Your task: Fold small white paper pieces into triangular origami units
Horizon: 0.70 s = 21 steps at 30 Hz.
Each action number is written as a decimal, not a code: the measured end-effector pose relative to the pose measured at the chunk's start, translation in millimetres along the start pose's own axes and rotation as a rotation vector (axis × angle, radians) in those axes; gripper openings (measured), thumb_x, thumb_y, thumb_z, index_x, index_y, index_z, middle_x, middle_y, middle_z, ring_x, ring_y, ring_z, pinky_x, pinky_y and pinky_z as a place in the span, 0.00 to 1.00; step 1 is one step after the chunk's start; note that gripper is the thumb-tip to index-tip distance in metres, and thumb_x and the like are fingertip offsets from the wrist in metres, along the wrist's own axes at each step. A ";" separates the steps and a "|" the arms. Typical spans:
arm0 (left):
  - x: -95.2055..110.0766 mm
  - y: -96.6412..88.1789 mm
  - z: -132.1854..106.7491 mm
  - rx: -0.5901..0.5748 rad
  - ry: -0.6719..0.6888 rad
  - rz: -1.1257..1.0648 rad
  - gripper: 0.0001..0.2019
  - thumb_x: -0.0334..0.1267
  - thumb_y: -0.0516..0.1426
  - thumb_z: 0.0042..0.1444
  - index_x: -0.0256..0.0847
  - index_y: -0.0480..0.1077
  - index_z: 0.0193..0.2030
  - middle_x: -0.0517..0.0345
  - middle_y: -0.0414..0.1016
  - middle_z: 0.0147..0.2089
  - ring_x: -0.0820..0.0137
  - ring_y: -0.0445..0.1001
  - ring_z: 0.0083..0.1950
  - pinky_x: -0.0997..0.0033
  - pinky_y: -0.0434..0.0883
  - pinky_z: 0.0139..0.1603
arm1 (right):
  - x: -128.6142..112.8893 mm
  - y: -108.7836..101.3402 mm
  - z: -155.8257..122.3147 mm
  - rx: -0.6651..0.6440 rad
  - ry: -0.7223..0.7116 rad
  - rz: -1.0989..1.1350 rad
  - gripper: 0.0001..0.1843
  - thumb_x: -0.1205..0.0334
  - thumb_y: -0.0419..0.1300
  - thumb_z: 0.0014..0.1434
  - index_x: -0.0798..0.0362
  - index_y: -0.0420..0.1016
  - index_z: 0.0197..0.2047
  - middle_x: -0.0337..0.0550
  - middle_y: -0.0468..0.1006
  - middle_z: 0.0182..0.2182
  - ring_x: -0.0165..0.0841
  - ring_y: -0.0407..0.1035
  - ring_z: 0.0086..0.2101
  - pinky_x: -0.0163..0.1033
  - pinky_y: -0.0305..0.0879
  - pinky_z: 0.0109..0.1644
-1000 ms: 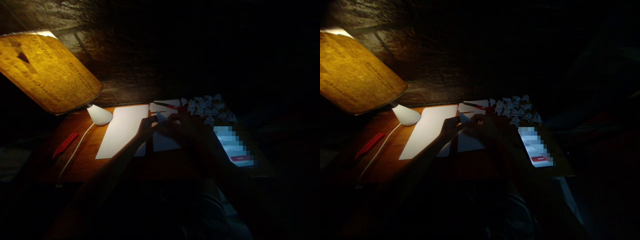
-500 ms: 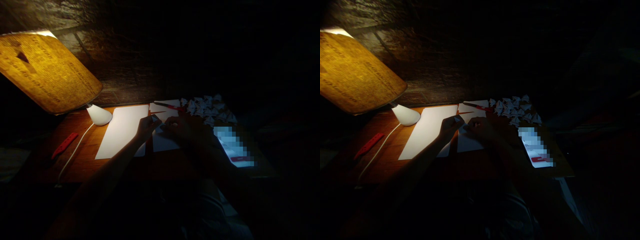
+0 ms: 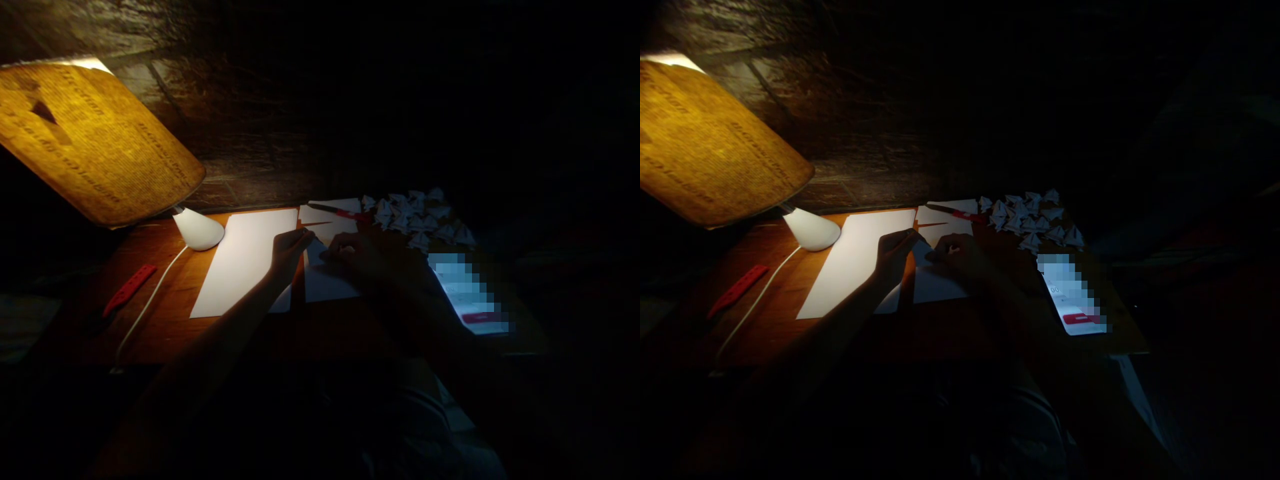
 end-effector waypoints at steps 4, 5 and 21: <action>-1.6 0.0 0.0 -0.027 -0.023 -0.046 0.23 0.57 0.72 0.54 0.39 0.76 0.22 0.56 0.76 0.25 0.70 0.74 0.29 0.70 0.70 0.33 | -2.2 -0.2 0.8 0.003 -0.050 -0.066 0.22 0.44 0.73 0.53 0.49 0.72 0.24 0.38 0.73 0.27 0.32 0.65 0.31 0.40 0.59 0.36; -1.9 0.2 -0.1 -0.032 -0.028 -0.044 0.24 0.58 0.72 0.54 0.40 0.76 0.22 0.57 0.76 0.25 0.70 0.74 0.28 0.69 0.69 0.32 | -2.5 0.5 0.7 -0.003 -0.061 -0.076 0.22 0.44 0.73 0.53 0.49 0.71 0.24 0.38 0.73 0.27 0.33 0.65 0.31 0.40 0.59 0.36; 0.8 -5.0 2.5 0.083 -0.005 -0.015 0.22 0.55 0.73 0.52 0.39 0.75 0.24 0.60 0.73 0.24 0.75 0.69 0.26 0.74 0.65 0.27 | 8.0 -0.5 -3.4 0.051 -0.031 0.002 0.18 0.46 0.73 0.54 0.50 0.76 0.26 0.37 0.76 0.28 0.31 0.67 0.31 0.38 0.60 0.36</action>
Point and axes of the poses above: each hand's wrist, its own z-axis towards the middle knuckle, its own y-axis out of the palm, x = y × z, the point moved 4 cm from there along z, towards the middle knuckle
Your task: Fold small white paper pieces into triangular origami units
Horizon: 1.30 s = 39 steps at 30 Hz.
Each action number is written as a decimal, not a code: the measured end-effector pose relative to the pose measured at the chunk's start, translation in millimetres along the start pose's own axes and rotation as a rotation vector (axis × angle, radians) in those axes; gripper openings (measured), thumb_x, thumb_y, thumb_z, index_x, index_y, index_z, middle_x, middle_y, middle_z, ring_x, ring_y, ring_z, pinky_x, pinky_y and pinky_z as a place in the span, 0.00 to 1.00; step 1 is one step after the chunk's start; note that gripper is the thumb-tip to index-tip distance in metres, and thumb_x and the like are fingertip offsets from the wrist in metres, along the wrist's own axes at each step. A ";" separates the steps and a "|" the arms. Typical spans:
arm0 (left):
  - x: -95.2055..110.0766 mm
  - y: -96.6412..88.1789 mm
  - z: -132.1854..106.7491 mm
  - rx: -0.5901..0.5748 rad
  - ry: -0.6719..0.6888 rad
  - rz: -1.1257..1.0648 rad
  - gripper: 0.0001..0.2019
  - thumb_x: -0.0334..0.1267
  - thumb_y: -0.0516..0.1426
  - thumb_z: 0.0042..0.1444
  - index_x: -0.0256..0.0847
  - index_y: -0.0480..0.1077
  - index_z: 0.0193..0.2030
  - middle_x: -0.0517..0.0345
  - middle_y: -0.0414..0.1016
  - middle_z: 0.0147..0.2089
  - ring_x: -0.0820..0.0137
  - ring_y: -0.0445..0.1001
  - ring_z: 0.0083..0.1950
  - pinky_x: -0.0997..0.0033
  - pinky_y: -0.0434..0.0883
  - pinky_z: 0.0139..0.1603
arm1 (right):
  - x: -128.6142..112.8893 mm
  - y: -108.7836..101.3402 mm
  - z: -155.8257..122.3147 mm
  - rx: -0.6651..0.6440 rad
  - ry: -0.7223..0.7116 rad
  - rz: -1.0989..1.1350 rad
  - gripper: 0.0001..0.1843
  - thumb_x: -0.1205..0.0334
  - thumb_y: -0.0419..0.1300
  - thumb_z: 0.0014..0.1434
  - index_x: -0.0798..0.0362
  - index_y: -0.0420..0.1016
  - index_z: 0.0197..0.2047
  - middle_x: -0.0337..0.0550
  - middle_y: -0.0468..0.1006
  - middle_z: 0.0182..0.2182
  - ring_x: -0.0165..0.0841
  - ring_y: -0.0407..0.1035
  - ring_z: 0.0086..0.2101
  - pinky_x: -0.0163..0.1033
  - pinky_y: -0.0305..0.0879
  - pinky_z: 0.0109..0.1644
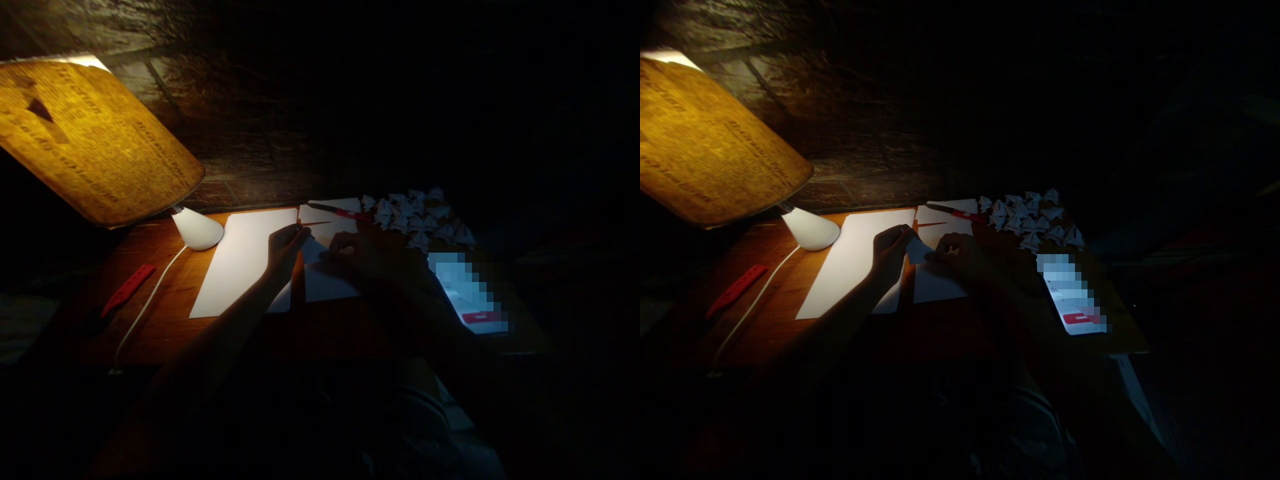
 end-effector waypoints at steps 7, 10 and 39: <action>-5.4 5.6 -4.1 -0.060 -0.114 -0.017 0.17 0.46 0.75 0.46 0.38 0.76 0.23 0.61 0.72 0.22 0.76 0.69 0.24 0.75 0.64 0.26 | 0.3 -4.0 4.8 0.019 -0.044 -0.049 0.11 0.57 0.70 0.53 0.49 0.75 0.25 0.37 0.77 0.28 0.33 0.70 0.33 0.40 0.65 0.41; -6.9 3.2 -2.0 -0.042 -0.108 -0.048 0.19 0.48 0.75 0.46 0.38 0.73 0.22 0.62 0.71 0.22 0.75 0.69 0.24 0.74 0.65 0.26 | -0.2 -3.8 5.9 0.001 -0.038 -0.018 0.09 0.59 0.70 0.53 0.48 0.76 0.26 0.38 0.78 0.29 0.34 0.71 0.35 0.40 0.67 0.42; -11.0 -6.3 6.6 0.044 -0.026 -0.099 0.26 0.63 0.68 0.59 0.38 0.84 0.33 0.47 0.88 0.38 0.69 0.81 0.32 0.69 0.77 0.34 | 10.3 -15.2 12.0 0.071 -0.028 0.097 0.10 0.56 0.73 0.52 0.49 0.79 0.28 0.40 0.81 0.31 0.35 0.74 0.35 0.42 0.70 0.43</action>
Point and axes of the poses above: each hand's wrist, its own z-axis towards the middle knuckle, its own y-axis out of the palm, x = y × z, the point moved 4 cm from there along z, towards the middle knuckle
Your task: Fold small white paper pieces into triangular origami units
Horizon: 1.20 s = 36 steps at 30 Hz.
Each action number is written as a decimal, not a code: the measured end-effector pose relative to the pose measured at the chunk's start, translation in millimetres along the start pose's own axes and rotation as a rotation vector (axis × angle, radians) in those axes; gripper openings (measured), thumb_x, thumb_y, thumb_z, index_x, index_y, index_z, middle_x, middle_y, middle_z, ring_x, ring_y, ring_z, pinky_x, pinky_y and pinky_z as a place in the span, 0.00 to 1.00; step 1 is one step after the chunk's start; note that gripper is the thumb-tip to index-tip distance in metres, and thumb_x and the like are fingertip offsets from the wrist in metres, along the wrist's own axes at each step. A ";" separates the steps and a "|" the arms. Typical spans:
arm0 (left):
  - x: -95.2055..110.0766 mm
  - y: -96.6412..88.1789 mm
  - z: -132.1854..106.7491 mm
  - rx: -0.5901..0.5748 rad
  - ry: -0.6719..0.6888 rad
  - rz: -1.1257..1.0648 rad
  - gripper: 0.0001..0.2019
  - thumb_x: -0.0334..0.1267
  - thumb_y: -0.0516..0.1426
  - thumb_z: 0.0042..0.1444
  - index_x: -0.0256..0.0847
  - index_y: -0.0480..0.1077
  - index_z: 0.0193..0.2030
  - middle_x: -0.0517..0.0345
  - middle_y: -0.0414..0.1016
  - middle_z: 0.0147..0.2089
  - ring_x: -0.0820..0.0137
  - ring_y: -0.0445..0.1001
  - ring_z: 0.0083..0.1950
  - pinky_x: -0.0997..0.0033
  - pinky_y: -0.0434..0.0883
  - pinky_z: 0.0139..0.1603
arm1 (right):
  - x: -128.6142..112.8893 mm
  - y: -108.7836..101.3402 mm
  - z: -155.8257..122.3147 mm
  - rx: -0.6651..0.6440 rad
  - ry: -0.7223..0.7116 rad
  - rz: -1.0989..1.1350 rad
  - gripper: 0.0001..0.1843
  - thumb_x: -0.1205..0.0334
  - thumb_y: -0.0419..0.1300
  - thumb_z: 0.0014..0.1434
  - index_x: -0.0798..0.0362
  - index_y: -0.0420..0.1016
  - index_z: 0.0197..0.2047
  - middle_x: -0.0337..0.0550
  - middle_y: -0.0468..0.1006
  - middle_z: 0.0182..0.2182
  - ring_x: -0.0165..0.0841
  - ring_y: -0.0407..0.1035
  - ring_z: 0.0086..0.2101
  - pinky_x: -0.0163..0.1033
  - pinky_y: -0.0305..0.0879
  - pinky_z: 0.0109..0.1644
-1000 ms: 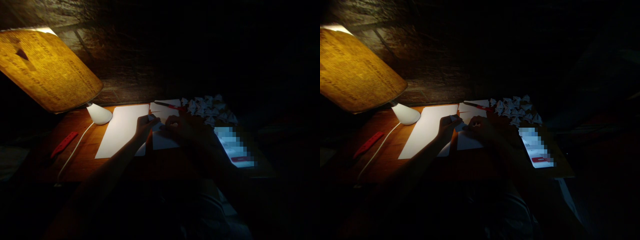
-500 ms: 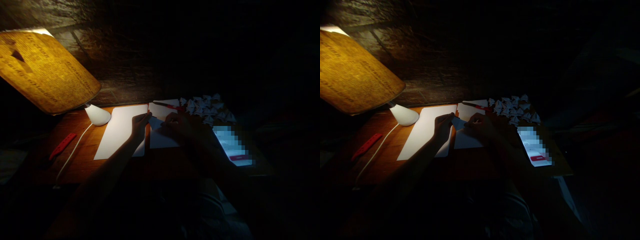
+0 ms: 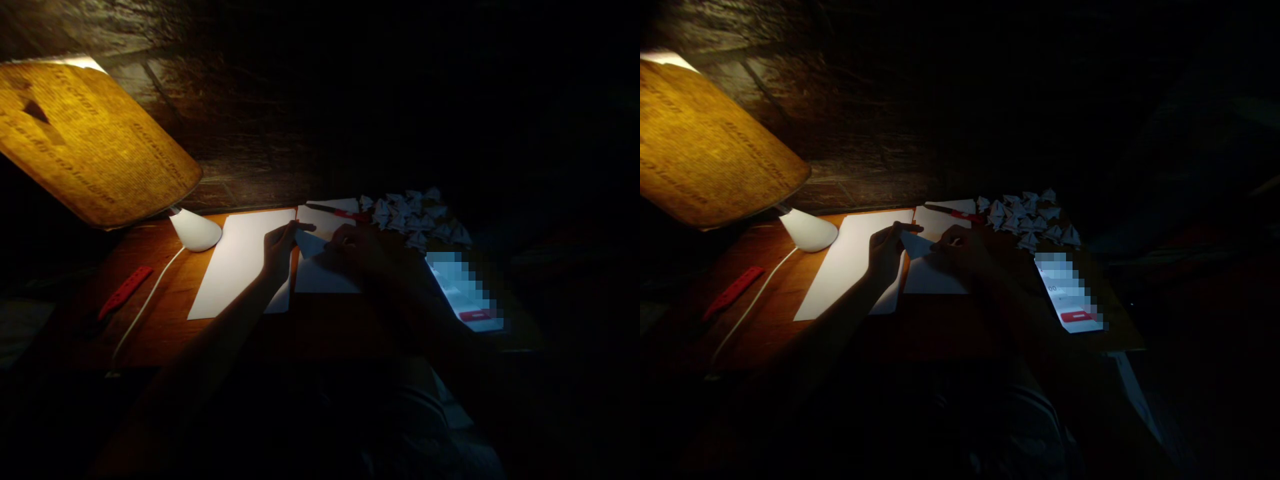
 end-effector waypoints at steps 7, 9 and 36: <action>-13.4 7.3 1.5 -0.176 -0.069 -0.147 0.24 0.61 0.74 0.51 0.41 0.82 0.37 0.55 0.84 0.34 0.68 0.81 0.34 0.70 0.77 0.36 | 8.5 -3.3 1.4 0.105 0.000 0.141 0.18 0.43 0.73 0.56 0.49 0.79 0.29 0.39 0.79 0.31 0.34 0.72 0.35 0.43 0.68 0.45; -14.2 8.6 0.8 -0.212 -0.077 -0.161 0.21 0.57 0.75 0.52 0.42 0.83 0.41 0.54 0.85 0.38 0.68 0.82 0.37 0.69 0.78 0.39 | 10.9 -3.4 2.4 0.105 0.007 0.156 0.20 0.41 0.73 0.56 0.49 0.77 0.29 0.38 0.77 0.30 0.34 0.70 0.34 0.42 0.67 0.44; -13.3 6.3 0.5 -0.147 -0.087 -0.036 0.08 0.38 0.67 0.54 0.41 0.81 0.40 0.58 0.78 0.33 0.73 0.73 0.32 0.75 0.69 0.32 | 9.7 0.5 3.4 0.121 -0.042 0.151 0.19 0.41 0.71 0.57 0.47 0.75 0.38 0.37 0.76 0.33 0.32 0.71 0.33 0.38 0.68 0.36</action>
Point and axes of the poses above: each hand's wrist, its own z-axis towards the middle knuckle, its own y-axis out of the palm, x = y × z, the point moved 4 cm from there along z, towards the middle knuckle
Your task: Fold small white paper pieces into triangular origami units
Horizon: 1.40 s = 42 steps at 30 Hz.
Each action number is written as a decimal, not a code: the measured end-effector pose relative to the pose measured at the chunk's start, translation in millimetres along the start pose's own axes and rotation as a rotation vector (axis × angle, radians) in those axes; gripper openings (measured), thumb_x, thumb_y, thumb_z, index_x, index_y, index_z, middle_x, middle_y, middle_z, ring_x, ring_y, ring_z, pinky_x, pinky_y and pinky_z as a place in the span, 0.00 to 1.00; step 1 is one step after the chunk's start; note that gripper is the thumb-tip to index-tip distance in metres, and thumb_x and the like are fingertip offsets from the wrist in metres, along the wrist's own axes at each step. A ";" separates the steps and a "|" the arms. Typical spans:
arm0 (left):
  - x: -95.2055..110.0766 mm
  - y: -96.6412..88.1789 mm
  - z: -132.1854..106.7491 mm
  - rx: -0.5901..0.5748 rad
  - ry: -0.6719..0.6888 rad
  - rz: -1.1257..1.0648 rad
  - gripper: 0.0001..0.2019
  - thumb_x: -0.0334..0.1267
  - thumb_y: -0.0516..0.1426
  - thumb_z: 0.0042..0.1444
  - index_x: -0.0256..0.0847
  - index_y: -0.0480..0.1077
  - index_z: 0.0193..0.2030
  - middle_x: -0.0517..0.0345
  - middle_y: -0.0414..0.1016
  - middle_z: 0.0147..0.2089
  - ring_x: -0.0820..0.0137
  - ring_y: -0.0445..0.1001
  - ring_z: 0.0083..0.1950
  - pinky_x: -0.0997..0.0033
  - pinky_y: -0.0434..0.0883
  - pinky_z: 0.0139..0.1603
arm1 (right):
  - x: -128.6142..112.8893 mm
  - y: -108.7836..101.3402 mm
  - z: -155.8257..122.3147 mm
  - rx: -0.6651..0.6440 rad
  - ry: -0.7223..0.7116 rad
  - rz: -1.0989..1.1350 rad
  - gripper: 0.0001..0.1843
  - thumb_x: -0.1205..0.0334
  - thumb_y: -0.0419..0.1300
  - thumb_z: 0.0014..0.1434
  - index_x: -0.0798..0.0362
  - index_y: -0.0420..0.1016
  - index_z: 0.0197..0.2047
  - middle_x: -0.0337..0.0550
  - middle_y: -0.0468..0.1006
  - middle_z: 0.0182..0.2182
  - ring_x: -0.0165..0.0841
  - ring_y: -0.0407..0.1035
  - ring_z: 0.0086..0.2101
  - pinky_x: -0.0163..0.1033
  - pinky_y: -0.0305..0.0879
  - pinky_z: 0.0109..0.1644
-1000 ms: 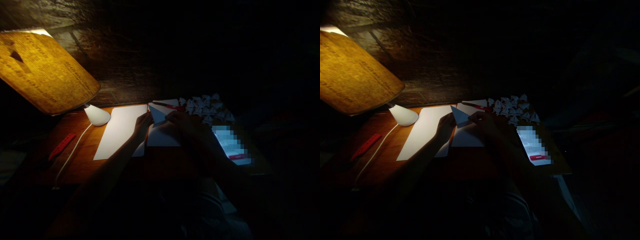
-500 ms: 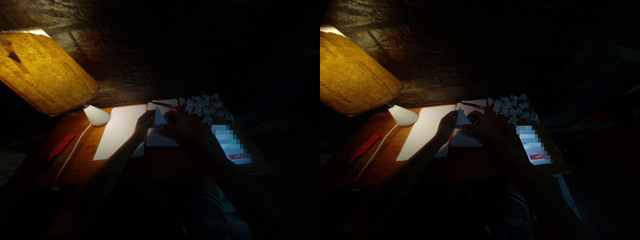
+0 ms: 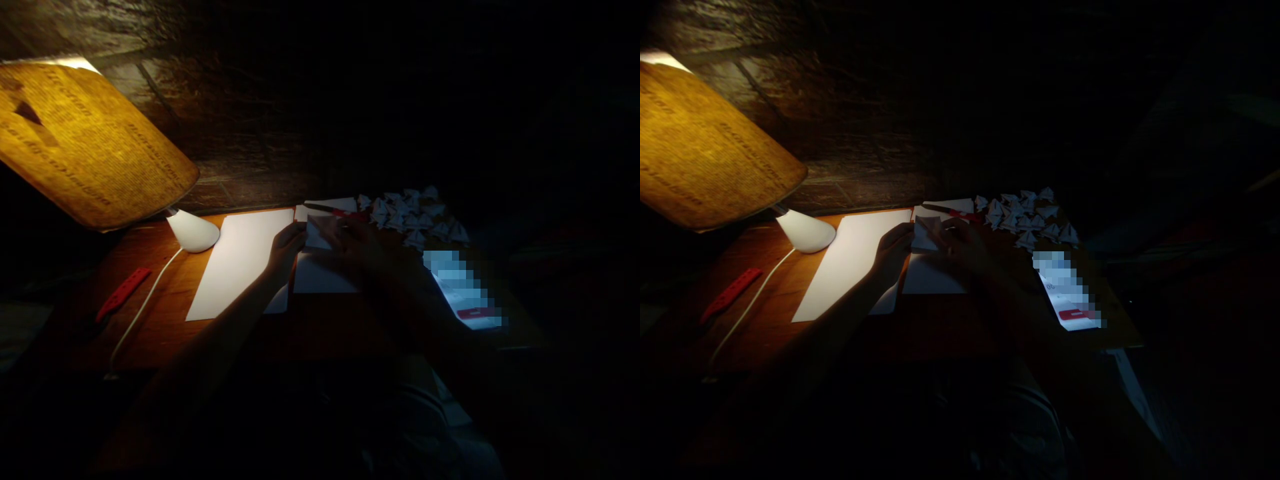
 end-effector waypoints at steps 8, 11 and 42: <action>5.6 3.9 -3.6 -0.015 0.038 0.040 0.08 0.40 0.68 0.53 0.41 0.82 0.39 0.58 0.81 0.34 0.72 0.74 0.32 0.73 0.71 0.35 | 1.7 -2.3 -1.8 0.091 0.068 -0.042 0.08 0.54 0.66 0.58 0.46 0.72 0.37 0.32 0.71 0.23 0.30 0.65 0.24 0.36 0.60 0.26; 4.8 5.0 -3.3 -0.035 0.054 0.063 0.11 0.44 0.68 0.53 0.42 0.84 0.40 0.55 0.85 0.39 0.67 0.80 0.39 0.68 0.77 0.42 | 0.8 -3.9 -2.9 0.101 0.085 -0.031 0.10 0.59 0.66 0.55 0.46 0.75 0.42 0.32 0.73 0.24 0.30 0.66 0.25 0.36 0.61 0.27; 29.6 14.9 -15.6 -0.159 0.409 0.493 0.14 0.36 0.66 0.58 0.42 0.80 0.52 0.55 0.82 0.39 0.65 0.80 0.41 0.64 0.75 0.47 | -12.8 1.1 -3.9 -0.044 -0.017 0.005 0.17 0.48 0.76 0.54 0.49 0.77 0.30 0.40 0.81 0.32 0.34 0.74 0.34 0.43 0.73 0.42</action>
Point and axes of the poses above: each hand's wrist, its own z-axis towards the middle knuckle, its own y-axis out of the palm, x = y × z, the point moved 4 cm from there along z, towards the middle knuckle
